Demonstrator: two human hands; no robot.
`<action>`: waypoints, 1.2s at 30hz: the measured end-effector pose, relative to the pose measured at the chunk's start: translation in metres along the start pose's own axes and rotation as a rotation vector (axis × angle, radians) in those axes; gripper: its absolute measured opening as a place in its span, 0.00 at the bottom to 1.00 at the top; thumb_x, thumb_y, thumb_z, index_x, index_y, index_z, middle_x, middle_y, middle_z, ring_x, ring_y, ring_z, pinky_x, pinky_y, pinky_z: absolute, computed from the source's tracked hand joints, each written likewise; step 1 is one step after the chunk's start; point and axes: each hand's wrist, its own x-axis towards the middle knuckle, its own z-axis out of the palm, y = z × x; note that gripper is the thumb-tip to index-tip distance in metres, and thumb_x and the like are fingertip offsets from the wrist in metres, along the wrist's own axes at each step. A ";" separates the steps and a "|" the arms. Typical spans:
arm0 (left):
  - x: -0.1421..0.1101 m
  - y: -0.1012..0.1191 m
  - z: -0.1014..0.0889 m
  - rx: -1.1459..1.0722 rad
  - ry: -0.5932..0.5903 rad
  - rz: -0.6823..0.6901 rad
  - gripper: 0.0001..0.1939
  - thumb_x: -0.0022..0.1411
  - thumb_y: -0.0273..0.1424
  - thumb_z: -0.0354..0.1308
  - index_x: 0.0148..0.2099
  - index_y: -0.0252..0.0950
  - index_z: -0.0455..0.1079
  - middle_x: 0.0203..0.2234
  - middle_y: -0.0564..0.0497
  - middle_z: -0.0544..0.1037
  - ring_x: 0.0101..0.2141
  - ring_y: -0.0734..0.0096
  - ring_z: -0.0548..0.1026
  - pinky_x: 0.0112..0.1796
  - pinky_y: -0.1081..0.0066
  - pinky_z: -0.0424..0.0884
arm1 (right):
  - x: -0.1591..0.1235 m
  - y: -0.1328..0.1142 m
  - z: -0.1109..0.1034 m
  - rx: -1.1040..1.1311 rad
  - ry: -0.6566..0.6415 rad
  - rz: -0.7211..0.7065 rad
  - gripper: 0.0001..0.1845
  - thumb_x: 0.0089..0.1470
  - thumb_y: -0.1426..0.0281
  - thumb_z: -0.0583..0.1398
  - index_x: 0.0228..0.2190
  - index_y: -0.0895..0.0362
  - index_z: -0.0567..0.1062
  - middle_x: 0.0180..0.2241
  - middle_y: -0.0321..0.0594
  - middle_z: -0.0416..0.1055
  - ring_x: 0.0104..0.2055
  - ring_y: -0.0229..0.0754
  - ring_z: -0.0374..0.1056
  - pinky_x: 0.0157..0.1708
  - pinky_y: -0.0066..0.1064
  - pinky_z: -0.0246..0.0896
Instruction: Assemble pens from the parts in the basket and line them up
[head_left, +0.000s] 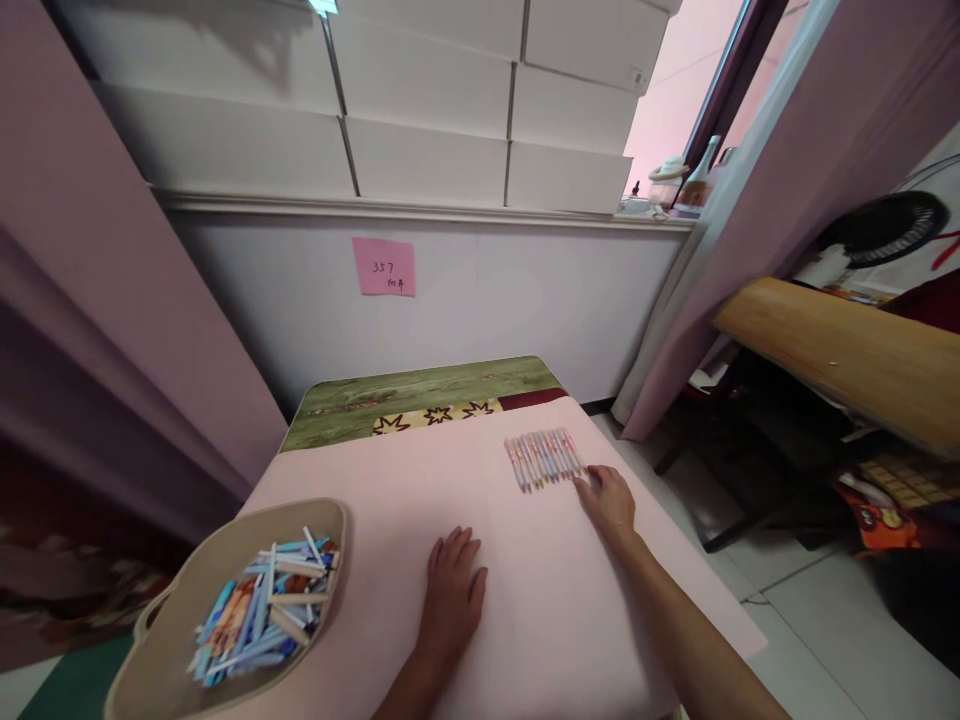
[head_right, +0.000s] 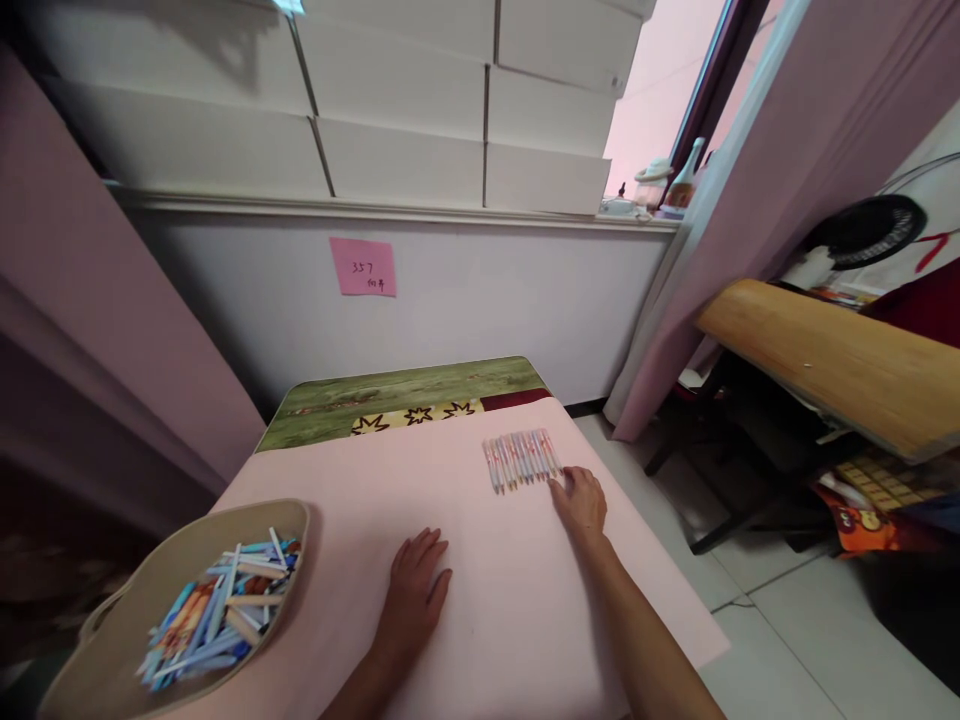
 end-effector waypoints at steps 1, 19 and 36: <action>0.000 0.000 0.000 0.002 0.000 0.002 0.17 0.61 0.28 0.50 0.51 0.38 0.70 0.52 0.43 0.73 0.55 0.56 0.67 0.56 0.48 0.60 | -0.001 -0.001 0.000 0.003 0.003 -0.002 0.22 0.51 0.56 0.57 0.43 0.56 0.75 0.44 0.45 0.71 0.47 0.50 0.64 0.49 0.36 0.55; 0.000 0.011 -0.009 -0.165 0.091 -0.225 0.17 0.63 0.24 0.45 0.51 0.34 0.68 0.50 0.42 0.74 0.52 0.63 0.69 0.53 0.55 0.67 | -0.118 -0.112 -0.011 0.293 -0.133 -0.506 0.28 0.58 0.59 0.53 0.58 0.53 0.61 0.58 0.45 0.62 0.60 0.50 0.57 0.57 0.43 0.55; -0.163 0.007 -0.128 0.237 -0.174 -0.031 0.27 0.63 0.28 0.50 0.64 0.39 0.55 0.60 0.45 0.65 0.59 0.60 0.61 0.56 0.55 0.64 | -0.206 -0.128 0.009 0.017 -0.196 -0.843 0.33 0.58 0.52 0.53 0.59 0.57 0.61 0.59 0.49 0.61 0.62 0.55 0.54 0.59 0.52 0.45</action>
